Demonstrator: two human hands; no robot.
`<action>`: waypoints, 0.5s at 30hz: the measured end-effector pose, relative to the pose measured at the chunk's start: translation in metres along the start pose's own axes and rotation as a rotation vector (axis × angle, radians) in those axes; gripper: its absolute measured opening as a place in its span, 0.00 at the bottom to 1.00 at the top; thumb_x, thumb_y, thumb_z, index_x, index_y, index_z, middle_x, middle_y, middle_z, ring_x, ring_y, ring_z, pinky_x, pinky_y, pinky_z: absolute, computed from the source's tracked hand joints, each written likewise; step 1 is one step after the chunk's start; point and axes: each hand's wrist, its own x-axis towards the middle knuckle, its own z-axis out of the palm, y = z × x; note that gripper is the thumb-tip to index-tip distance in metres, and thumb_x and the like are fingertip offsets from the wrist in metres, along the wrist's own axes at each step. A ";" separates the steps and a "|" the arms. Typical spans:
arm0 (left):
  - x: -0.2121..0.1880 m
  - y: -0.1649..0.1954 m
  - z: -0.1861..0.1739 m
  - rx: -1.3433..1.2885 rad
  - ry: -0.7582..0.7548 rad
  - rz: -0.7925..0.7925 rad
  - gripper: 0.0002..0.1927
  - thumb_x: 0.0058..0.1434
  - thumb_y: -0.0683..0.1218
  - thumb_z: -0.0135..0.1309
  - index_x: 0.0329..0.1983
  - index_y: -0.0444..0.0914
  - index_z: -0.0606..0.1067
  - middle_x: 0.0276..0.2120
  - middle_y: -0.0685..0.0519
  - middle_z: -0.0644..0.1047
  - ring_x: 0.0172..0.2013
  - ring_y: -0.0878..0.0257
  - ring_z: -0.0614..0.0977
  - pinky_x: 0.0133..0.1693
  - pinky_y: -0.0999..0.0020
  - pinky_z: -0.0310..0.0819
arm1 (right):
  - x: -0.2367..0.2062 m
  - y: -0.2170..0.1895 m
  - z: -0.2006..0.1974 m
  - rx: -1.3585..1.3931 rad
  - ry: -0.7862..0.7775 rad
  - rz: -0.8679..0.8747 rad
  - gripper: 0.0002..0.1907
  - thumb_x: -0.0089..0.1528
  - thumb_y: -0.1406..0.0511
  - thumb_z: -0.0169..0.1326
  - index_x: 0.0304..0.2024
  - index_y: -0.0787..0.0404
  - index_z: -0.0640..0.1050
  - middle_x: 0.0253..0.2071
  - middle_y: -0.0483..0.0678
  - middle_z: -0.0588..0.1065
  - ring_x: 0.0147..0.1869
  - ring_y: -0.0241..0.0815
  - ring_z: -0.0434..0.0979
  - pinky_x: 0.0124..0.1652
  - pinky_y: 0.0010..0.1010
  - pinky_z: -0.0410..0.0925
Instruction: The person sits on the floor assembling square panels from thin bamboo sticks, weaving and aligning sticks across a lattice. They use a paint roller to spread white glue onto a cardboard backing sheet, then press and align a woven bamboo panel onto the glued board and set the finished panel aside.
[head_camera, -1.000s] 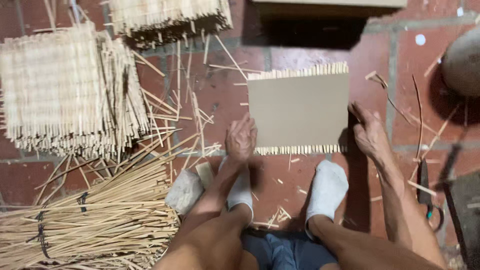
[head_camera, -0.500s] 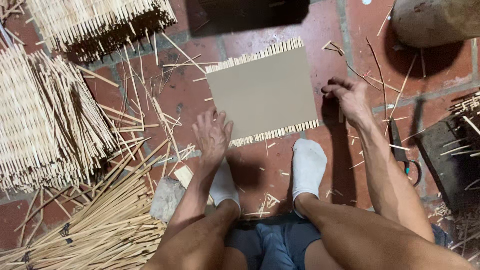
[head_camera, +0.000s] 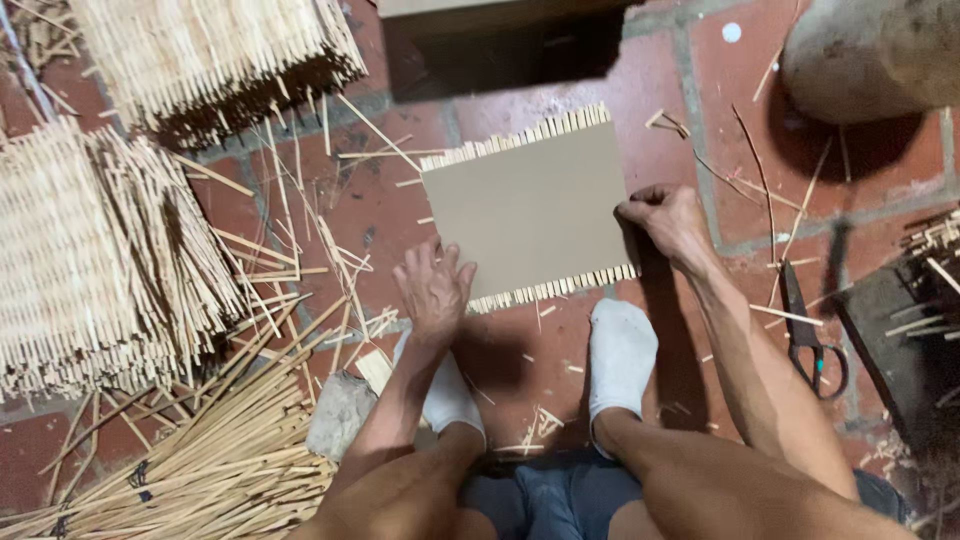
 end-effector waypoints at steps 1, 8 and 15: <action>0.002 0.000 0.000 -0.003 0.008 -0.007 0.22 0.55 0.52 0.65 0.51 0.41 0.79 0.56 0.47 0.74 0.54 0.51 0.72 0.49 0.46 0.63 | 0.001 -0.002 0.000 -0.017 -0.002 -0.003 0.16 0.58 0.66 0.65 0.44 0.71 0.82 0.35 0.52 0.81 0.34 0.38 0.80 0.35 0.30 0.73; 0.008 -0.003 -0.006 -0.089 0.036 -0.043 0.20 0.57 0.53 0.64 0.50 0.41 0.80 0.55 0.47 0.75 0.53 0.49 0.73 0.49 0.49 0.64 | 0.020 -0.005 -0.014 0.318 -0.331 0.119 0.12 0.58 0.69 0.64 0.42 0.71 0.82 0.36 0.50 0.82 0.35 0.38 0.81 0.38 0.31 0.74; 0.002 -0.009 -0.005 -0.184 0.065 -0.132 0.21 0.57 0.52 0.63 0.52 0.41 0.80 0.53 0.45 0.74 0.54 0.47 0.73 0.52 0.48 0.65 | -0.012 -0.064 -0.020 0.104 -0.327 -0.038 0.14 0.55 0.70 0.65 0.44 0.66 0.84 0.39 0.52 0.84 0.43 0.42 0.83 0.49 0.34 0.74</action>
